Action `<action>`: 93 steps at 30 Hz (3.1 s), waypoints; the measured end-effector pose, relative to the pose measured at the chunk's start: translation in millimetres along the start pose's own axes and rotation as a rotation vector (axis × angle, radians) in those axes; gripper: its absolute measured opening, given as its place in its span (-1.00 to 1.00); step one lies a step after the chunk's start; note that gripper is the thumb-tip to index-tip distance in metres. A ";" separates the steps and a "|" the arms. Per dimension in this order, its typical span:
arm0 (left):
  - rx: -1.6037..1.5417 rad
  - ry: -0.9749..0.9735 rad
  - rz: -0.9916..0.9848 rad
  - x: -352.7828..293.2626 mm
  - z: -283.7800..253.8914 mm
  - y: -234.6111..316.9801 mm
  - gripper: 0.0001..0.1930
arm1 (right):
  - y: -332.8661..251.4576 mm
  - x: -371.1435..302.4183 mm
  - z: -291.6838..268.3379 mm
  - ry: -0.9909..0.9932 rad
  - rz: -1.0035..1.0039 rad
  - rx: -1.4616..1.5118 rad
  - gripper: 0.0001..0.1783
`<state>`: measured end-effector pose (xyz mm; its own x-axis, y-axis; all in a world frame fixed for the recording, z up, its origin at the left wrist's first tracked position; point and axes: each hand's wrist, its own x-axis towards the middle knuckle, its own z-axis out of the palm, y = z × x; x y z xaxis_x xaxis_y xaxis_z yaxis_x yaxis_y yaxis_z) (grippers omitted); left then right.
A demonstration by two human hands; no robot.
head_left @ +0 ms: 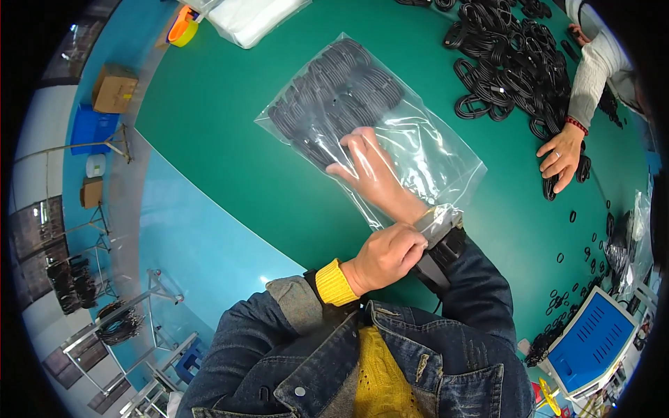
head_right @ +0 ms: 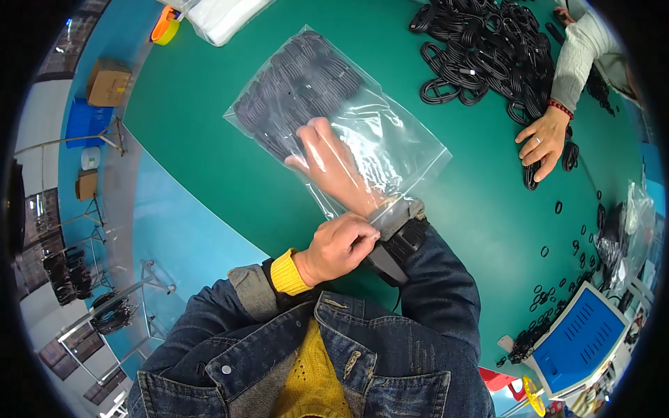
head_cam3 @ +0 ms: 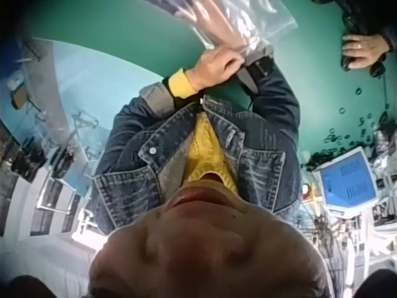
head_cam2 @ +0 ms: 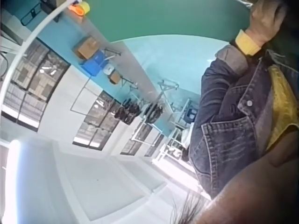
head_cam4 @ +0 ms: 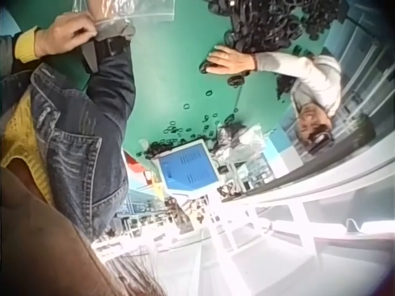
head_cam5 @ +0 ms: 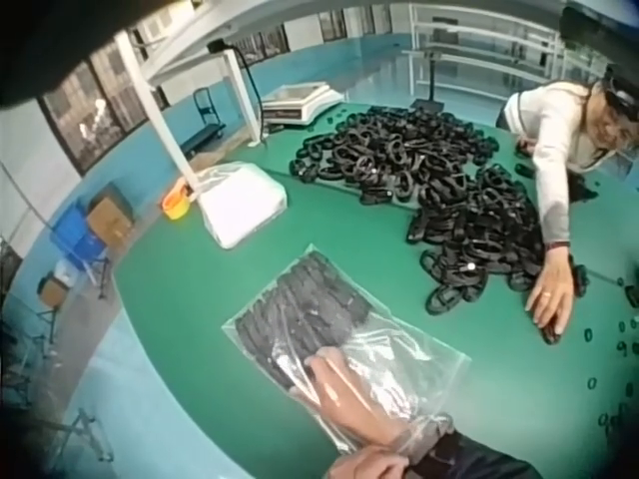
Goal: The person prepares a plastic bag, gathers coiled black cables into a stack by hand, and slides the stack into the bag. They then collect more cables, form a second stack, and place it into the same bag before smoothing it flat.
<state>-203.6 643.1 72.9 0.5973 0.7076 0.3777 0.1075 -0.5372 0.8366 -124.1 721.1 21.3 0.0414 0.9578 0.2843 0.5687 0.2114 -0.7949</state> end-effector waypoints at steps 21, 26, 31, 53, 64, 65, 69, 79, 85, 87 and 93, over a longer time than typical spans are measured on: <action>-0.006 0.017 -0.030 0.7 3.2 -1.1 -0.83 | 36.7 -8.5 -5.7 -0.083 -0.308 -0.019 -0.72; -0.012 0.027 -0.037 -2.5 3.3 -1.7 -0.84 | 23.1 -5.5 -3.9 -0.165 -0.369 -0.080 -0.69; -0.012 0.014 -0.036 -4.1 -0.1 -2.9 -0.84 | 16.1 -6.5 -1.3 -0.142 -0.315 -0.116 -0.59; 0.118 -0.124 -0.101 -0.6 8.0 1.0 -0.87 | 45.0 -32.7 -11.6 0.065 -0.430 -0.020 -0.91; 0.429 -0.455 -0.223 5.5 -11.5 -5.8 -0.85 | 42.8 -125.4 -176.1 0.274 -0.021 -0.357 -0.74; 0.414 -0.613 -0.223 14.6 -9.7 3.9 -0.85 | 45.0 -117.5 -185.2 0.343 0.069 -0.401 -0.78; 0.209 -0.889 -0.340 52.7 -0.8 49.9 -0.83 | 69.8 -55.1 -192.8 0.438 0.096 -0.397 -0.85; -0.930 -0.221 -1.009 106.0 52.8 28.7 -0.77 | 86.1 -15.9 -152.4 0.184 0.363 -0.445 -0.82; -1.086 0.024 -1.042 122.4 91.2 -5.2 -0.78 | 102.5 -51.3 -167.4 0.188 0.222 -0.344 -0.72; -1.045 0.170 -0.987 126.4 97.9 -21.6 -0.76 | 106.0 -54.6 -168.3 0.190 0.188 -0.375 -0.69; -0.973 0.358 -0.858 143.6 91.3 -42.2 -0.66 | 86.2 -34.5 -159.6 0.303 0.353 -0.517 -0.71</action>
<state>-49.8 725.4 55.6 0.3713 0.8141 -0.4465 -0.3530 0.5685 0.7431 54.5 675.2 28.5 0.4808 0.8397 0.2522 0.7939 -0.2949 -0.5317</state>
